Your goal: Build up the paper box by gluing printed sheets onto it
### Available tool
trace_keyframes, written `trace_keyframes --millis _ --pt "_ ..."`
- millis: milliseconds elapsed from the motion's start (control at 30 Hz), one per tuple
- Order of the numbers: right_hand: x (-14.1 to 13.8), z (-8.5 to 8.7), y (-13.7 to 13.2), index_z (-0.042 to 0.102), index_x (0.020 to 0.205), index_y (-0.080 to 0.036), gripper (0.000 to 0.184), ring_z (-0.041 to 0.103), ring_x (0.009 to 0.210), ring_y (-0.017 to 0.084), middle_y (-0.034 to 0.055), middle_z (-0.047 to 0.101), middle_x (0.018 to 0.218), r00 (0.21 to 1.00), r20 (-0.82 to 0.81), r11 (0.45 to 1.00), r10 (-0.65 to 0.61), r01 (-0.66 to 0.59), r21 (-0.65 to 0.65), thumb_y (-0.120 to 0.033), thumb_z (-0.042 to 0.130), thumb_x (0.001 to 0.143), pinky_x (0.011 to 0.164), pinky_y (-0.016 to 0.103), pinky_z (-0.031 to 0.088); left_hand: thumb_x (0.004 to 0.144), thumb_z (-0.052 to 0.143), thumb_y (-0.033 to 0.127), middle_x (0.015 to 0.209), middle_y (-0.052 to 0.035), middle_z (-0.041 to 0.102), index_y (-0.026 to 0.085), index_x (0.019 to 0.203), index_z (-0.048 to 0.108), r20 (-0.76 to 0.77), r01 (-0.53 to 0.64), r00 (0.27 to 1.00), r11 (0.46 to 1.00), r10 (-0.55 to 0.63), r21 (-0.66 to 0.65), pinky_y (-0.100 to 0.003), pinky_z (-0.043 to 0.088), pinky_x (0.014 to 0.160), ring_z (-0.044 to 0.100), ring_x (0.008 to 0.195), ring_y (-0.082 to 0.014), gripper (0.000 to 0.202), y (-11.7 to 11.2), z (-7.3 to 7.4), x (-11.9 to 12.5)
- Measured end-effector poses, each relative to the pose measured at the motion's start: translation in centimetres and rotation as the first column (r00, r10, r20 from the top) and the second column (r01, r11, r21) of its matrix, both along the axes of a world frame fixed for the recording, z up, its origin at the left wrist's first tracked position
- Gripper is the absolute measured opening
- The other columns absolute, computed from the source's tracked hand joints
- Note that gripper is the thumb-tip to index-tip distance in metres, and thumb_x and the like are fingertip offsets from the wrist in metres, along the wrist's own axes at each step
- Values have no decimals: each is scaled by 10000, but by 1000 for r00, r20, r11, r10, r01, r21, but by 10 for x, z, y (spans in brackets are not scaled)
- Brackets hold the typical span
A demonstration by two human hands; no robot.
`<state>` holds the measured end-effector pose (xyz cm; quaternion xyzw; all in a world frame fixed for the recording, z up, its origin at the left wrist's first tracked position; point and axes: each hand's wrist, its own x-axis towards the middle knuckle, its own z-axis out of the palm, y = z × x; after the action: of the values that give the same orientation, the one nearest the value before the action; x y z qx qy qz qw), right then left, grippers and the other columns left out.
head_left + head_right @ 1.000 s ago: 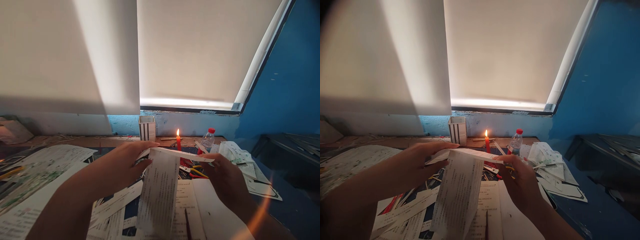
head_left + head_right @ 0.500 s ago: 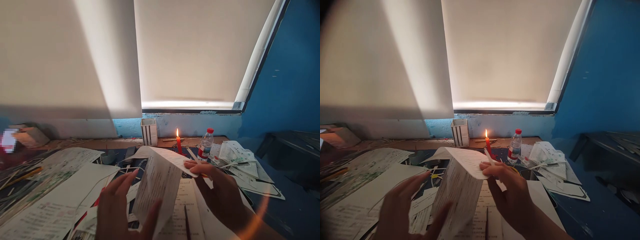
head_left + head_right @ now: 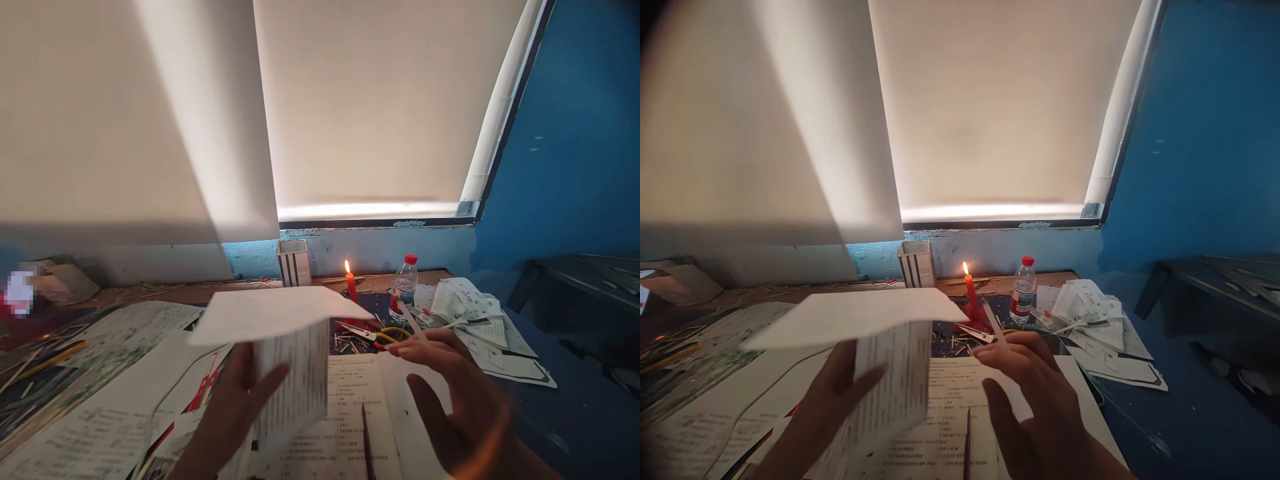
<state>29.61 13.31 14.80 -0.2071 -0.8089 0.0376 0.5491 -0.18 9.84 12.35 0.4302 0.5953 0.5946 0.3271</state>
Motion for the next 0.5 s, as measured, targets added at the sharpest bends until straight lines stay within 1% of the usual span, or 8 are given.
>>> trace_keyframes --millis 67,133,233,300,333,400,433,500 --pt "8 -21 8 638 1241 -254 319 682 1014 239 60 750 1046 992 124 992 -35 50 -119 -101 588 966 884 405 595 731 824 603 1399 -158 664 284 1438 527 134 16 991 1000 -13 -17 -487 589 909 629 1267 -436 830 6 11 -9" --pt "7 -40 14 639 1269 -254 326 677 1107 268 81 755 1128 945 326 967 24 61 -248 -140 610 965 905 423 607 718 828 618 1440 -158 643 304 1491 503 217 27 976 999 -20 -30 -449 610 819 631 1266 -453 895 14 21 -15" --pt "-3 -56 18 660 1343 -241 438 631 1278 352 115 736 1321 780 598 920 182 80 -385 -188 689 909 1013 522 574 696 842 629 1446 -151 647 311 1548 463 294 51 955 999 -50 4 -460 613 862 613 1293 -470 985 25 26 -18" --pt "-10 -58 24 651 1405 -261 522 597 1340 393 130 691 1417 674 681 898 286 61 -437 -251 730 888 1040 557 554 702 839 622 1401 -152 682 284 1571 440 374 90 923 996 -91 21 -482 603 929 609 1304 -469 1015 31 19 -21" --pt "-11 -57 31 630 1441 -283 553 587 1358 387 125 665 1455 653 693 891 304 63 -450 -280 728 897 1055 546 546 706 836 617 1365 -158 705 258 1575 440 427 114 897 993 -111 19 -495 598 951 611 1301 -472 1021 33 13 -23" --pt "-10 -54 53 597 1478 -313 525 594 1359 329 103 646 1482 680 689 884 250 130 -449 -296 659 957 1093 486 520 730 808 622 1276 -171 749 200 1559 472 521 147 844 989 -129 7 -523 588 979 625 1283 -475 989 36 0 -28" --pt "-9 -53 68 600 1473 -313 486 610 1337 287 83 662 1463 715 680 874 162 215 -435 -282 608 988 1113 445 500 751 784 627 1233 -173 766 179 1544 497 550 151 825 989 -127 2 -535 584 987 636 1269 -473 954 37 -6 -30" --pt "-3 -54 103 678 1373 -220 386 623 1291 294 132 705 1369 721 690 853 69 316 -416 -253 505 1029 1114 454 475 805 723 632 1173 -166 788 162 1517 536 575 140 810 990 -115 2 -556 579 994 659 1242 -463 874 39 -16 -34"
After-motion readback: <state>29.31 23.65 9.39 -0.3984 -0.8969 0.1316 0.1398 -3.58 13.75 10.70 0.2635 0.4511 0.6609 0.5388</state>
